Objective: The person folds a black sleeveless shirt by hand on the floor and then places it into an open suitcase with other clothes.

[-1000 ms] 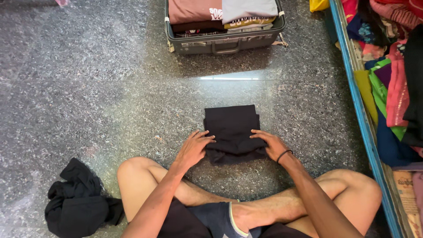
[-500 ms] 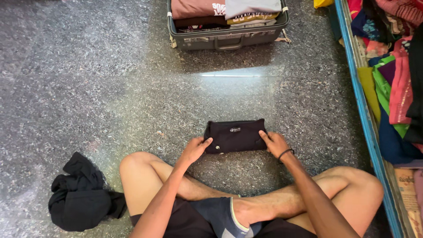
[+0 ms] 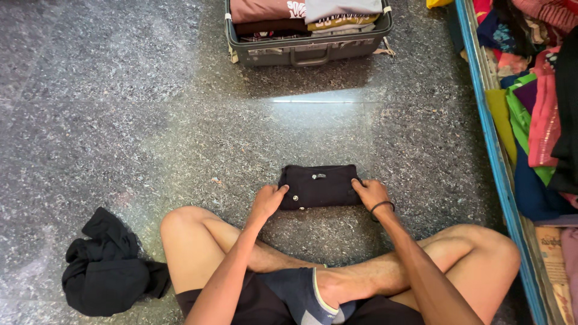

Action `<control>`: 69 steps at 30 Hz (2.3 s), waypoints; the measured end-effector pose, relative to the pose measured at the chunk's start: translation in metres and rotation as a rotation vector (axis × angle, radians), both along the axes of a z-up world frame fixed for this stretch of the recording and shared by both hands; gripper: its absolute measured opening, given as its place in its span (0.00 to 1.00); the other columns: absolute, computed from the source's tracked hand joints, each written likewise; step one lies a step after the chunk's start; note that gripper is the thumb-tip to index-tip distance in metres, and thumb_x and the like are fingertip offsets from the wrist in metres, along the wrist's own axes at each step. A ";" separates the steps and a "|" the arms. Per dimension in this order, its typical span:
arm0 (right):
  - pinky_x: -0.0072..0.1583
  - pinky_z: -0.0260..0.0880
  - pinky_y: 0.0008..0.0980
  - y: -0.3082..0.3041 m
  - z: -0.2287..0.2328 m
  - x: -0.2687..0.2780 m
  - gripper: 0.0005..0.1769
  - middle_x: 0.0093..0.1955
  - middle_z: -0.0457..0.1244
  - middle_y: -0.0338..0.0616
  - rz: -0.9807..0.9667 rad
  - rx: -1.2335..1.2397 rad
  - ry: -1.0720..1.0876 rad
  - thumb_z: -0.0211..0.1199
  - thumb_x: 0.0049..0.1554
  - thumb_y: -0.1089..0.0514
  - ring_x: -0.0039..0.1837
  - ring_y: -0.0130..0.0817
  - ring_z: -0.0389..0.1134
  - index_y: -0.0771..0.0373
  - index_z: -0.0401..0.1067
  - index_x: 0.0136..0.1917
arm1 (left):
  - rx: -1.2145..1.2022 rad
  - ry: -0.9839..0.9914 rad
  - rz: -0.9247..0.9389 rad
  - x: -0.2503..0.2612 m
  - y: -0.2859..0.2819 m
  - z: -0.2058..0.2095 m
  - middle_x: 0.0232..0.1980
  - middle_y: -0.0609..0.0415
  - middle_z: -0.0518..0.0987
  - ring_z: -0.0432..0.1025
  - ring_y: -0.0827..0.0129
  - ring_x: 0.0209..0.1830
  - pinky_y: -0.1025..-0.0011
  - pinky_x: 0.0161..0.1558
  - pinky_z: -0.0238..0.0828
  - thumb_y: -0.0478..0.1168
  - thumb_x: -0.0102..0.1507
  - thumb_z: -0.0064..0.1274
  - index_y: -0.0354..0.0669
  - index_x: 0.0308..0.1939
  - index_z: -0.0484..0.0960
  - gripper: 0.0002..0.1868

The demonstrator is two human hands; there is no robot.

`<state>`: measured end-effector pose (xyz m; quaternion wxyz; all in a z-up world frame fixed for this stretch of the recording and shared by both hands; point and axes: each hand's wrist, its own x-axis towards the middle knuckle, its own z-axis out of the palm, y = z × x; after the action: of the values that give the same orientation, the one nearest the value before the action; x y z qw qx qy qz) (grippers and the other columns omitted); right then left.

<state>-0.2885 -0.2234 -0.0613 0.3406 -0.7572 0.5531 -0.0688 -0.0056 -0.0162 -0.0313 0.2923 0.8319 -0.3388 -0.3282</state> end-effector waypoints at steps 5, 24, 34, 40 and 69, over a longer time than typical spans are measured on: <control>0.43 0.65 0.49 0.010 0.012 0.003 0.34 0.30 0.65 0.62 -0.028 -0.019 -0.036 0.60 0.58 0.34 0.34 0.52 0.69 0.71 0.75 0.35 | -0.040 -0.066 0.095 -0.020 0.001 0.042 0.37 0.36 0.82 0.78 0.43 0.42 0.53 0.47 0.72 0.55 0.64 0.55 0.33 0.44 0.80 0.24; 0.54 0.71 0.42 0.023 0.052 0.002 0.25 0.47 0.72 0.53 -0.216 -0.155 -0.252 0.59 0.63 0.39 0.50 0.46 0.73 0.65 0.75 0.51 | -0.134 -0.685 -0.292 -0.106 -0.069 0.069 0.75 0.50 0.67 0.54 0.44 0.77 0.40 0.75 0.39 0.57 0.71 0.36 0.56 0.71 0.73 0.27; 0.76 0.43 0.56 0.053 0.088 0.073 0.27 0.78 0.55 0.47 0.483 -0.463 0.085 0.47 0.65 0.46 0.79 0.51 0.50 0.51 0.64 0.74 | -0.049 -0.737 -0.357 -0.104 -0.073 0.053 0.77 0.51 0.66 0.53 0.44 0.77 0.43 0.73 0.41 0.49 0.66 0.42 0.50 0.70 0.71 0.28; 0.78 0.40 0.56 0.048 0.076 0.071 0.30 0.82 0.50 0.47 0.514 -0.479 0.126 0.45 0.65 0.47 0.81 0.52 0.47 0.53 0.59 0.78 | -0.044 -0.621 -0.477 -0.081 -0.067 0.069 0.75 0.55 0.69 0.56 0.50 0.77 0.41 0.75 0.42 0.47 0.71 0.39 0.53 0.71 0.72 0.24; 0.77 0.34 0.63 0.038 0.062 0.098 0.34 0.84 0.45 0.45 0.312 -0.458 0.295 0.45 0.62 0.46 0.82 0.55 0.44 0.55 0.56 0.79 | -0.156 -0.785 -0.615 -0.047 -0.111 0.063 0.79 0.53 0.63 0.51 0.49 0.80 0.42 0.76 0.41 0.52 0.74 0.33 0.57 0.76 0.66 0.27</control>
<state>-0.1904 -0.1855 0.0007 0.0835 -0.8918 0.4437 -0.0279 -0.0523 -0.1269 0.0321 0.0941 0.7300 -0.6760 -0.0354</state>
